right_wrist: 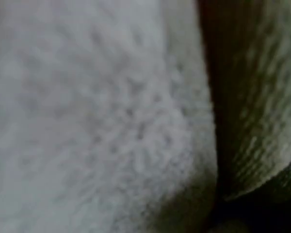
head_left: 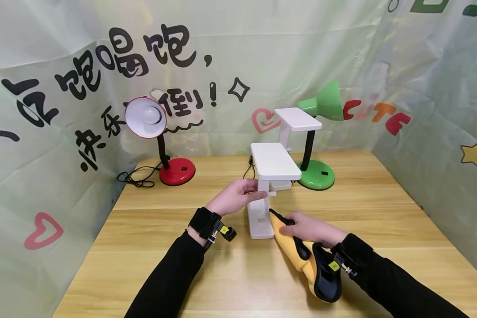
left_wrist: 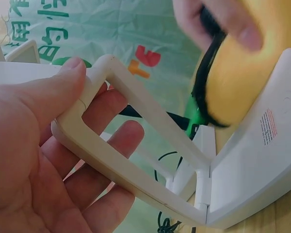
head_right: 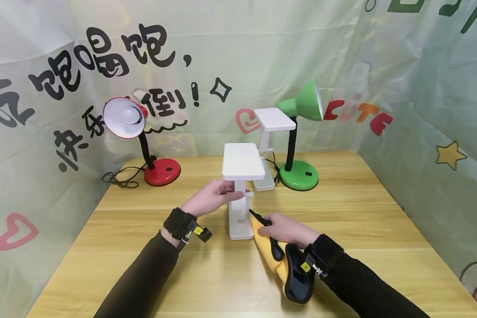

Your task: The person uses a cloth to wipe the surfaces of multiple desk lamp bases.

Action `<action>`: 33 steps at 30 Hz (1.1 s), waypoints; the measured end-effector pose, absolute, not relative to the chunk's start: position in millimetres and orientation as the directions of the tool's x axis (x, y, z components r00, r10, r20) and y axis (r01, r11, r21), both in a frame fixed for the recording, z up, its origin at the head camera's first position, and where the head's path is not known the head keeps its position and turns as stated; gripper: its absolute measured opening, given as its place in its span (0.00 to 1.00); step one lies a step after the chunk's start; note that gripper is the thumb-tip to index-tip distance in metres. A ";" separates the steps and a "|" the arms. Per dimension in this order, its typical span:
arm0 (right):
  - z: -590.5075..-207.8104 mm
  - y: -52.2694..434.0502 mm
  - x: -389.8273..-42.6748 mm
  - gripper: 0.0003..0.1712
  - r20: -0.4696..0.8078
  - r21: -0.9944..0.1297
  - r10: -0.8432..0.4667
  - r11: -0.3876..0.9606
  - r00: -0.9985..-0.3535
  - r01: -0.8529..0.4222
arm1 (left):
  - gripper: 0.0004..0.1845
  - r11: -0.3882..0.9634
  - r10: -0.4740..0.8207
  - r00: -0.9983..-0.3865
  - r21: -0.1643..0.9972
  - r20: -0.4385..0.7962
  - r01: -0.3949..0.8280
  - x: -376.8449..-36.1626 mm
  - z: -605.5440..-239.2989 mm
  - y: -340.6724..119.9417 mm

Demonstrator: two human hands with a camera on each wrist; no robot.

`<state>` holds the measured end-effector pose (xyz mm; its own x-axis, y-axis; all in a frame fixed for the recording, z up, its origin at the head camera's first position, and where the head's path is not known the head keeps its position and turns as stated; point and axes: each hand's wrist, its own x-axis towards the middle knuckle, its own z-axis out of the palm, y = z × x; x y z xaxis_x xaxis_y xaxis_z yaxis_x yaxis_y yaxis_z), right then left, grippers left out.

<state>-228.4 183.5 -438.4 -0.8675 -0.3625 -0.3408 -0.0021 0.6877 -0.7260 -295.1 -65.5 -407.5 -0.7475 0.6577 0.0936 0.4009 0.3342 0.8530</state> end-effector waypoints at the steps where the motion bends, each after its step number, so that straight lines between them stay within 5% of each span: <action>1: -439.9 182.7 -231.6 0.18 -0.335 -0.734 -0.351 0.679 -0.874 0.009 | 0.13 0.335 0.658 -0.747 0.853 0.092 0.400 -295.1 -407.3 -65.4; 7: -446.0 175.7 -266.6 0.12 -0.282 -0.769 -0.305 0.638 -0.910 0.024 | 0.13 0.320 0.665 -0.741 0.860 0.096 0.398 -296.4 -408.5 -64.8; 14: -445.2 170.8 -304.8 0.29 -0.218 -0.789 -0.316 0.614 -0.923 -0.024 | 0.11 0.313 0.666 -0.738 0.858 0.108 0.407 -296.4 -408.3 -65.2; 23: -448.3 171.0 -314.2 0.28 -0.235 -0.783 -0.255 0.621 -0.938 0.027 | 0.13 0.319 0.665 -0.742 0.863 0.090 0.391 -294.8 -407.8 -65.0; 33: -430.4 169.7 -318.7 0.25 0.017 -0.798 -0.304 0.570 -0.952 -0.196 | 0.15 0.314 0.690 -0.723 0.880 0.045 0.355 -294.4 -406.0 -66.5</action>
